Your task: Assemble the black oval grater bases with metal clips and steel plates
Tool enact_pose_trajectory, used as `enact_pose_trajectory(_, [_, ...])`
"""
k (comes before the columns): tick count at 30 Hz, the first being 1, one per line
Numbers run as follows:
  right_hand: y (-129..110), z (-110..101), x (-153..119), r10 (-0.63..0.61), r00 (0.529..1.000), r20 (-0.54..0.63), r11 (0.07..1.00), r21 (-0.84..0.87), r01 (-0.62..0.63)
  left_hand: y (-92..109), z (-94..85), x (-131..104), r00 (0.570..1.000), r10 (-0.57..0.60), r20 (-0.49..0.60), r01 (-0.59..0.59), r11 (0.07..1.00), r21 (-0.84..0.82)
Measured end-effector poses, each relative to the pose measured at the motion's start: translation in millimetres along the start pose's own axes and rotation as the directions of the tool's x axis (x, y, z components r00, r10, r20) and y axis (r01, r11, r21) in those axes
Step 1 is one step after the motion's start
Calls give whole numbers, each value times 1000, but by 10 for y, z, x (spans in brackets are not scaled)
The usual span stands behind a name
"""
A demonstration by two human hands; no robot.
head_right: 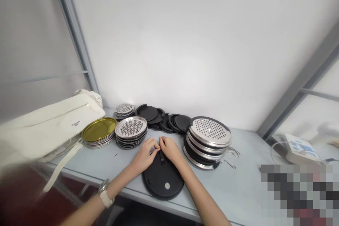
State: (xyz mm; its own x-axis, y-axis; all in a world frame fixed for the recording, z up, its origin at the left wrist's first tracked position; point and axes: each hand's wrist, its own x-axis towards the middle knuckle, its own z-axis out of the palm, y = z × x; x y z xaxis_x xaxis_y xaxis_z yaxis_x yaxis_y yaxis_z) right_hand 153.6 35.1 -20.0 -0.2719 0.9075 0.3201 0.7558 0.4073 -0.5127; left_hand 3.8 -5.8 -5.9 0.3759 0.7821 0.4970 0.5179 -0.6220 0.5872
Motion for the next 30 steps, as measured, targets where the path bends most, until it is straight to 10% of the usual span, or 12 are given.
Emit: enact_pose_trajectory(30, [-55,-86,-13,84,993,-79,995,-38,-87,-14,9,-25,999,33,-5,-34,999,-40])
